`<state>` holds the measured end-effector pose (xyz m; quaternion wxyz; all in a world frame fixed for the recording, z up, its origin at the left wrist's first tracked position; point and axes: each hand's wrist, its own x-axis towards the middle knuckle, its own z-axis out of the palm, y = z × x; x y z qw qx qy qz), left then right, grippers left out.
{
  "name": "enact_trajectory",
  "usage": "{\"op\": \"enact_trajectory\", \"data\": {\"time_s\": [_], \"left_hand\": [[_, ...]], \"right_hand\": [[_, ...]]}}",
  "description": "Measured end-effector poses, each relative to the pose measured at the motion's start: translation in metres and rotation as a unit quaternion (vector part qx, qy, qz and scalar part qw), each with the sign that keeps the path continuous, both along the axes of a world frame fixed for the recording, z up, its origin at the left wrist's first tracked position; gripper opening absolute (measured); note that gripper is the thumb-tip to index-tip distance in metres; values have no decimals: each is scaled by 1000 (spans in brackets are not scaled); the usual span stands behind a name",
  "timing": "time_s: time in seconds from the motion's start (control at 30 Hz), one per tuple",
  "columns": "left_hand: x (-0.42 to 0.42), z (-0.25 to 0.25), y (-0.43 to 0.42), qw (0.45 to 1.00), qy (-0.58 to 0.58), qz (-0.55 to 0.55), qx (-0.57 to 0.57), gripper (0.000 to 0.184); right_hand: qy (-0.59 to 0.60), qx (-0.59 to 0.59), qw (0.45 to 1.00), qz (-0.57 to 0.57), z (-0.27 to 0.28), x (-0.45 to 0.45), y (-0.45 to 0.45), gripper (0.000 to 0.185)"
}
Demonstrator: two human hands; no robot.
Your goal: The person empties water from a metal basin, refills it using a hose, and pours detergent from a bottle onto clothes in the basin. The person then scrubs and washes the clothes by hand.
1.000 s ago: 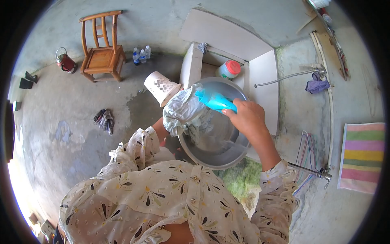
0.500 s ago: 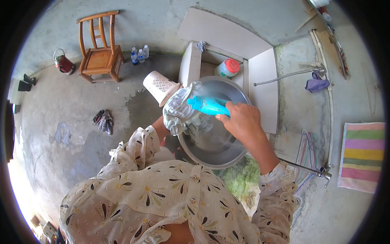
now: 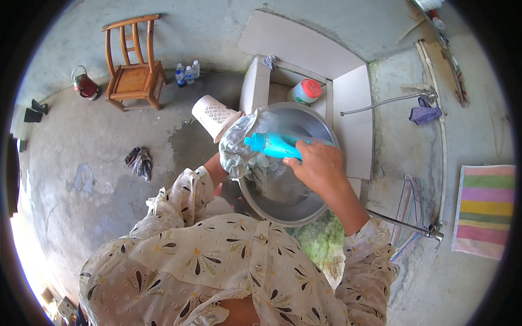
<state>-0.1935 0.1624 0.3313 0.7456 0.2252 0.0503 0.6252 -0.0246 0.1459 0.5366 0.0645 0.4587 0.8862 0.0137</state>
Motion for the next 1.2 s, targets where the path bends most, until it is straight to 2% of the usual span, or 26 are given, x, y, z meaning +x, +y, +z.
{"op": "enact_trajectory", "data": {"time_s": [0.03,0.23,0.33,0.4,0.47,0.57,0.67,0.77,0.87,0.97,1.0,1.03,1.07,1.1,1.17,1.2], "left_hand": [[0,-4,3,990,-128,-61,-29,37],[0,5,5,946,-259,-140,-133,38],[4,1,6,949,-282,-141,0,43],[4,-3,7,950,-278,-139,23,43],[1,-4,5,958,-256,-127,-2,42],[0,-6,3,972,-208,-106,-39,42],[-2,-9,3,985,-143,-74,-56,41],[-2,-2,8,997,-45,-46,-52,41],[2,-17,12,997,53,-3,-60,37],[2,-15,18,975,-127,-59,-170,35],[2,-31,20,993,108,-1,-52,38],[3,-34,22,991,126,-5,-39,39],[3,-37,24,989,143,-7,-27,41],[1,-20,18,987,-54,-83,-127,40],[2,-2,17,979,-83,-82,-169,39],[3,-1,17,974,-103,-87,-183,39]], "right_hand": [[1,-2,1000,4,0,-3,-1,33],[11,-2,999,-38,2,-1,0,34],[78,-52,989,-113,8,11,7,34],[145,-101,970,-164,4,28,15,33],[218,-150,941,-209,-13,50,25,31],[344,-280,831,-335,-11,64,25,26],[461,-309,746,-369,-21,87,26,22],[550,-277,699,-363,-3,98,32,20],[637,-189,668,-335,29,115,46,19],[727,-64,624,-279,85,133,71,20],[744,-31,615,-259,109,140,80,22],[760,0,605,-237,135,147,90,23],[748,53,622,-224,162,157,104,25],[734,104,637,-211,189,168,118,27],[715,161,652,-194,246,186,145,30],[718,197,635,-205,274,182,155,31]]}}
